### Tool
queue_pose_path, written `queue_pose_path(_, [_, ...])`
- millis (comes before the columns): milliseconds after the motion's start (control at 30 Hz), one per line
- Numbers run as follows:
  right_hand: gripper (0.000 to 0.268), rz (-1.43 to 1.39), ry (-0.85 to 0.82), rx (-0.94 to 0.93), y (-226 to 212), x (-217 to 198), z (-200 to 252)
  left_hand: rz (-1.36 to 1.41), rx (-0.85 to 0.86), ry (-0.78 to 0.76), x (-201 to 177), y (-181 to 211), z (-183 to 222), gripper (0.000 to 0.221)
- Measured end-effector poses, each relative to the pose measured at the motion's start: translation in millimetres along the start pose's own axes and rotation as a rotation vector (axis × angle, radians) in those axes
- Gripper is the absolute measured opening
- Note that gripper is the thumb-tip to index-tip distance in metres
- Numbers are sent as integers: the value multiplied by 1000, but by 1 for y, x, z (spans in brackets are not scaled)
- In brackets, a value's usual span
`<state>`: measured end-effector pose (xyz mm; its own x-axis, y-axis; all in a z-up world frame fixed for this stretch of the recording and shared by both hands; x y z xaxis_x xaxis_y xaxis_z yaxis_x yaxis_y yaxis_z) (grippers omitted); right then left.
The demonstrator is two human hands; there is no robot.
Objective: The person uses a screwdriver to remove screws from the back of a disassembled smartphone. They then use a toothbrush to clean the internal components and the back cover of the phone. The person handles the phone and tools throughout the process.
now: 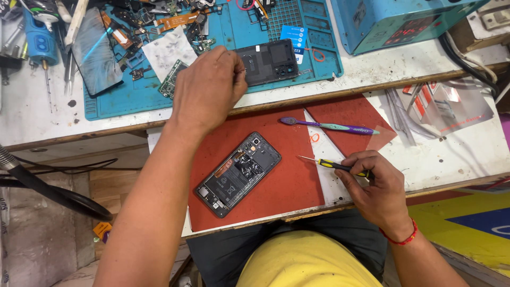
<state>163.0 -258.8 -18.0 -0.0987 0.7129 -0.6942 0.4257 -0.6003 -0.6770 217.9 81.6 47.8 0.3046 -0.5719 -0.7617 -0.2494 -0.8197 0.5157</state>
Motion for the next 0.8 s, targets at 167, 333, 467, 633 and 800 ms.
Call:
queue_pose_path(167, [28,61,24,-60,-2,-2,0,-3,-13,35,-7,-2,14,5])
queue_pose_path(333, [22,12,19,-8,5,-2,3,61,-180,-47,-7,33,50,23])
queue_pose_path(467, [25,-172,45,27,13,2,10,-61,-342,-391,3,71,74,86])
queue_pose_path(633, [35,-209,72,-46,12,5,13,-95,-465,-511,12,77,77,102])
queue_pose_path(800, [38,-256,107,-32,14,7,18,98,-478,-493,23,71,78,98])
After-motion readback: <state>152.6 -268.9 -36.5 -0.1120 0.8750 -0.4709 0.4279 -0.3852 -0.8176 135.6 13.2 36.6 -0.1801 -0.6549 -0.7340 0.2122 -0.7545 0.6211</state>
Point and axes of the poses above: each hand's wrist, its own z-axis away from the middle knuckle, its own x-axis out of the palm, y = z × x, the point moved 2 cm from there along -z, towards the middle knuckle, and after that the axes turned 13 degrees about z, right-handed, at the moved point
